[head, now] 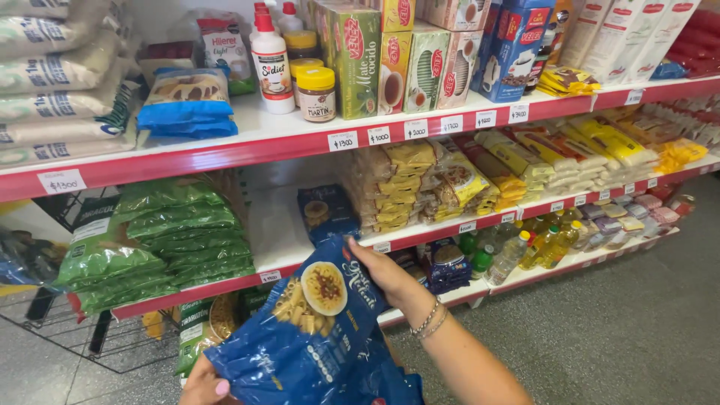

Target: Picking up, examining, and moving bags of pasta on a low shelf in a grocery store

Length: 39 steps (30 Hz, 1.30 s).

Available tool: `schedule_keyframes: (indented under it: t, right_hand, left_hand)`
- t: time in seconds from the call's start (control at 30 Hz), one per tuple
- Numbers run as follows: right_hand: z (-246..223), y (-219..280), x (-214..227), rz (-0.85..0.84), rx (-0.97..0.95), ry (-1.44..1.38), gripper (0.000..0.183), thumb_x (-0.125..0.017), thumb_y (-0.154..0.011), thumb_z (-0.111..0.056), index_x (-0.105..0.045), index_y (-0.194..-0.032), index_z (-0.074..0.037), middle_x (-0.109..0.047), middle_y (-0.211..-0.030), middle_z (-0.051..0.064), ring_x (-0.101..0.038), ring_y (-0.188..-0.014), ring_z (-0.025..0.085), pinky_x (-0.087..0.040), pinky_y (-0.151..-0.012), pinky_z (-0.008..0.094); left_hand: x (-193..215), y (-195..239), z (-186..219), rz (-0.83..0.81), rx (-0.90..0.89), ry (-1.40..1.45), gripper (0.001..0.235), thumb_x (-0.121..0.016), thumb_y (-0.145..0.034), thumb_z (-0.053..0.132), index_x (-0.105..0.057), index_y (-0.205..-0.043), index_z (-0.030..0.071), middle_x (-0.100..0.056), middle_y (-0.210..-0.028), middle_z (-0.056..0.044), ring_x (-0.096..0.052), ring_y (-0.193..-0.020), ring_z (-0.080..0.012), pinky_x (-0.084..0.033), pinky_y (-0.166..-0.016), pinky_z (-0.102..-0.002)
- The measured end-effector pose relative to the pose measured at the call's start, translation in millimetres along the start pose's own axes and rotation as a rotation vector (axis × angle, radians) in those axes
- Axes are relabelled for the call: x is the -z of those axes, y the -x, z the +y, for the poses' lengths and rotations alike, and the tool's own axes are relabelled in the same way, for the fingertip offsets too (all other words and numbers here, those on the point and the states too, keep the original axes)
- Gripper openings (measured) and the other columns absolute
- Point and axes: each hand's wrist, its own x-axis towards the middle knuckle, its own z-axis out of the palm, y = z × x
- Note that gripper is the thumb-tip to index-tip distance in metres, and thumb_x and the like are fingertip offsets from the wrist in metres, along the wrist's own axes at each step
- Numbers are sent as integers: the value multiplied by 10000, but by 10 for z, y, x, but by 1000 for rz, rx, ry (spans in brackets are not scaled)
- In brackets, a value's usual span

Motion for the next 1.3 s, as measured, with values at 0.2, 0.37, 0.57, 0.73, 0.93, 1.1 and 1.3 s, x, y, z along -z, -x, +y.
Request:
schedule_keyframes:
  t: [0.2,0.37,0.57,0.73,0.93,1.1,1.3]
  right_hand:
    - [217,45,-20,211,95,-164,529,-620,-903,-431,-657,-1272,-54,-768,-1065,172,-741,-905,273,-616,-812,372]
    - [226,80,49,370,284,-158,430,-626,-929,-393,-690,-1189,-57,-776,-988,138,-734,-835,234,-606,-760,343]
    - [470,-14,213,467,530,525,441,-590,-943,-492,-684,-864,-68,-693,-738,30,-632,-694,137,-494,-616,305]
    - [721,-185,367,613,494,859,512,-556,-981,-514,-582,-729,-70,-657,-632,118,-631,-608,250,-432,-624,428]
    - [1305,0,563,450,193,1015,490,-642,-969,-508,-710,-890,-29,-741,-834,265,-714,-934,470,-559,-797,558]
    - [1522,191,891,260,139,860,316,-580,-977,-417,-629,-810,-154,-694,-824,-25,-610,-798,120,-441,-712,316]
    - [1553,213,1107,382,101,659,361,-588,-954,-450,-724,-972,-116,-733,-958,2,-633,-909,124,-485,-816,295]
  left_hand:
    - [-1413,346,556,-9,-142,256,612,-696,-964,394,-515,-1392,-3,-635,-1221,-284,-662,-1059,-455,-583,-838,-613]
    - [-2046,303,898,348,331,78,1072,-451,-539,141,-358,-1606,188,-490,-1470,-335,-476,-1239,-508,-380,-1073,-683]
    - [-1830,245,534,484,168,-10,623,-631,-808,7,-566,-1428,14,-667,-1248,-318,-646,-1068,-442,-542,-930,-565]
    - [-1616,-3,518,362,295,-179,566,-666,-843,180,-585,-1396,90,-678,-1249,-239,-672,-1057,-382,-568,-917,-494]
    - [-1044,-135,93,215,305,-1049,711,-910,-723,504,-704,-1216,35,-733,-1168,-246,-661,-1204,-434,-499,-1037,-578]
    - [-1250,40,385,206,525,-963,663,-790,-767,406,-622,-1337,112,-771,-1253,-95,-767,-1069,-260,-612,-907,-392]
    - [-1069,-39,343,188,433,-1128,771,-700,-757,532,-524,-1413,168,-728,-1254,-92,-721,-1106,-253,-557,-913,-399]
